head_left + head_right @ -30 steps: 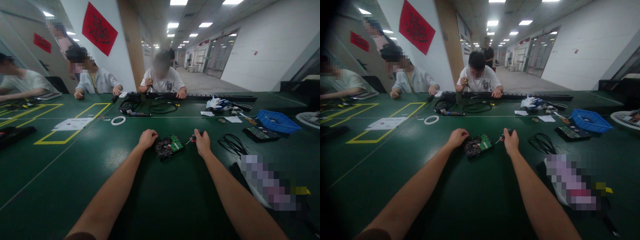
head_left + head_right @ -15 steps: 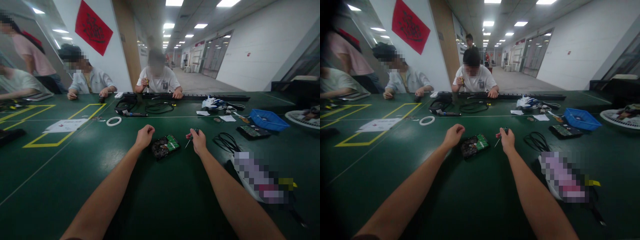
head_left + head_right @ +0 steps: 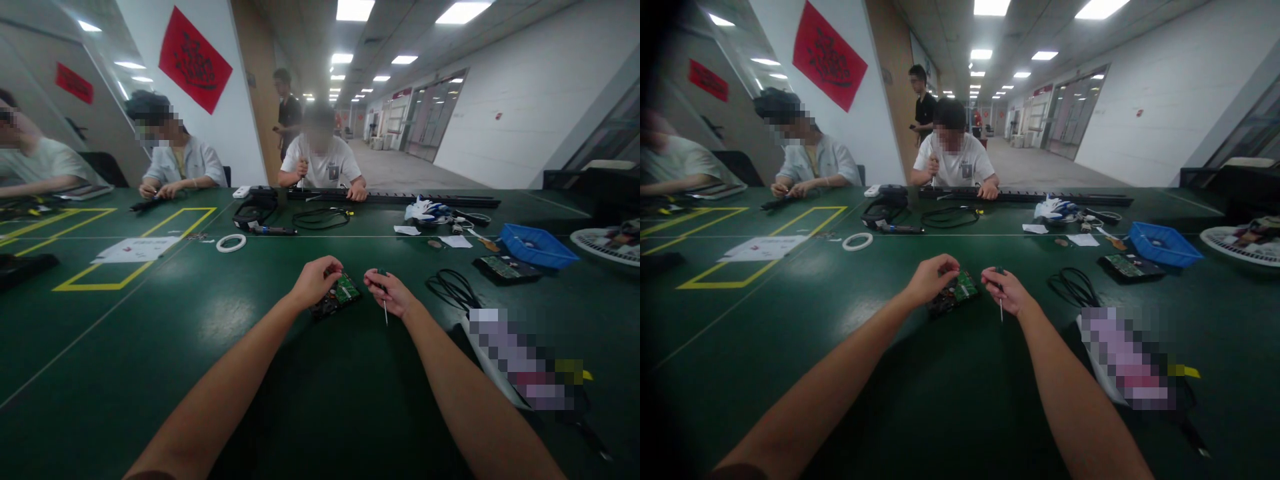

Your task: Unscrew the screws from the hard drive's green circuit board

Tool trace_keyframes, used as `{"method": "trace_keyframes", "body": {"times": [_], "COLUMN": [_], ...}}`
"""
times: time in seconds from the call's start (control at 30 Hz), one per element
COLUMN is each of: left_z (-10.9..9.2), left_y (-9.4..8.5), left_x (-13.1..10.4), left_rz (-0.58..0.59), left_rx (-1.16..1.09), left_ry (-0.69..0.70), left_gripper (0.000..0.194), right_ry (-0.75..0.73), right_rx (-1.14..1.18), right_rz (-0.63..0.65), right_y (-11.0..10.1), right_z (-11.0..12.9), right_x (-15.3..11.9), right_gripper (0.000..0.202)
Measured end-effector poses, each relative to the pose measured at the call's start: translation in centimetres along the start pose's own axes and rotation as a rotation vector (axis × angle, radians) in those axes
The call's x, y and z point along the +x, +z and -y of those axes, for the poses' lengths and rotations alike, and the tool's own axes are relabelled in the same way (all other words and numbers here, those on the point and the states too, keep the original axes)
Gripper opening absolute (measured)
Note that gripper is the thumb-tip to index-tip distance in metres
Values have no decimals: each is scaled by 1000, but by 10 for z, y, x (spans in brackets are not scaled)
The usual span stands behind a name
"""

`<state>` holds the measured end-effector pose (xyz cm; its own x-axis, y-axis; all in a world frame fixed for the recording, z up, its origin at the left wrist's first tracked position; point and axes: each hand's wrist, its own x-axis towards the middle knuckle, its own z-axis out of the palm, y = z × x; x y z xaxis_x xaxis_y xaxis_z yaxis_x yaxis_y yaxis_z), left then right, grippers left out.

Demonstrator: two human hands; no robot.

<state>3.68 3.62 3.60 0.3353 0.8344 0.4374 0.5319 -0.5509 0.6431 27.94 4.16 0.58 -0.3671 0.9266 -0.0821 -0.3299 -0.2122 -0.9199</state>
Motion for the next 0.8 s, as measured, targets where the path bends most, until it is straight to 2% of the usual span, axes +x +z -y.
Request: {"method": "trace_keyframes", "body": {"times": [0.2,0.37,0.5,0.8], "left_z": [-16,-15,-14,-18], "left_y": [4,6,9,7], "left_x": [-3,-4,-4,-4], "left_rz": [130,135,135,137], "left_rx": [45,245,305,366], "left_ry": [69,175,276,316], "left_gripper": [14,13,13,14], "right_ry": [67,78,74,75], "right_rx": [-55,-83,-59,-38], "right_rz": [64,92,109,122], "right_y": [13,19,21,21], "right_z": [0,-4,-9,-12], "right_x": [-5,-6,-4,-3], "right_gripper": [28,29,27,26]}}
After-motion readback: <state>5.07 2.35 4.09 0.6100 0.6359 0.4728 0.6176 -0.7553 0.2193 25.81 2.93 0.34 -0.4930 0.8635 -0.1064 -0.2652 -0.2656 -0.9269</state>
